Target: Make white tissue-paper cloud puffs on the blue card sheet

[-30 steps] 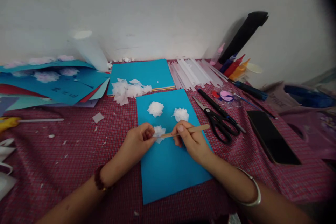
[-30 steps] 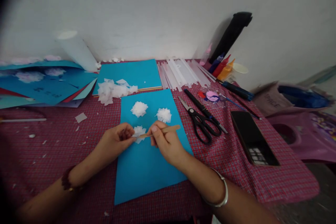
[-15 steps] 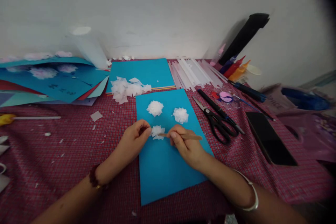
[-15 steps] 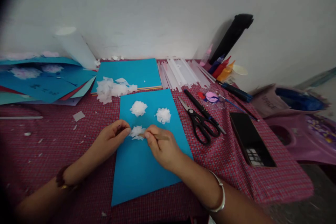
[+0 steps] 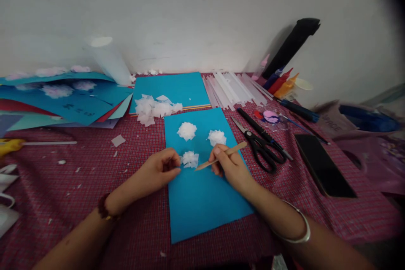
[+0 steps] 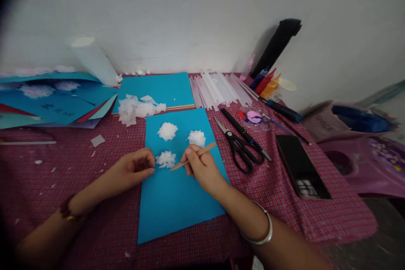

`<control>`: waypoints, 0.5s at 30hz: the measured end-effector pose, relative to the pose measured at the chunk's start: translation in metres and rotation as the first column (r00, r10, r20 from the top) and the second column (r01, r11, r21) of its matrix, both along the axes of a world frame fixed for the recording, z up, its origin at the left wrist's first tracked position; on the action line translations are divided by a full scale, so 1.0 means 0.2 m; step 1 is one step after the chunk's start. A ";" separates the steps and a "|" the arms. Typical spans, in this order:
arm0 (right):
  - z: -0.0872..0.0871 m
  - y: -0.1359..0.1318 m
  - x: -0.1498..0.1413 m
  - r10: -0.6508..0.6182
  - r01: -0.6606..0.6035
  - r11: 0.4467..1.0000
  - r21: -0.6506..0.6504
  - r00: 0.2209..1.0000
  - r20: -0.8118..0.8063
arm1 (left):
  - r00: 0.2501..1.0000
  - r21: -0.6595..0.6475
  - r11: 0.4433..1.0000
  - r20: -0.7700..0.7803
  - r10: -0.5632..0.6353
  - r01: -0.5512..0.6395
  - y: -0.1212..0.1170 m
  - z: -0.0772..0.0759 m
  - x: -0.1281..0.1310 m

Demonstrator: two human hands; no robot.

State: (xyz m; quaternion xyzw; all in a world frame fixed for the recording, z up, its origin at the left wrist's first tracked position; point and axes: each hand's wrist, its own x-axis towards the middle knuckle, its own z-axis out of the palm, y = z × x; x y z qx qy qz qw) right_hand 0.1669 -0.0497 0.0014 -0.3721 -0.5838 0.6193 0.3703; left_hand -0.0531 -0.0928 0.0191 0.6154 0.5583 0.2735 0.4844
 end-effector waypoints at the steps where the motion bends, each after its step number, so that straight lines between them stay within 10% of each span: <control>1: 0.00 0.00 0.00 0.018 -0.019 1.000 0.007 1.000 0.025 | 1.000 0.003 1.000 -0.010 -0.021 0.021 0.00 0.00 -0.01; 15: 0.00 0.01 -0.02 0.037 -0.048 0.996 0.078 0.990 0.136 | 0.999 -0.036 0.999 0.039 -0.003 0.004 0.01 -0.03 0.01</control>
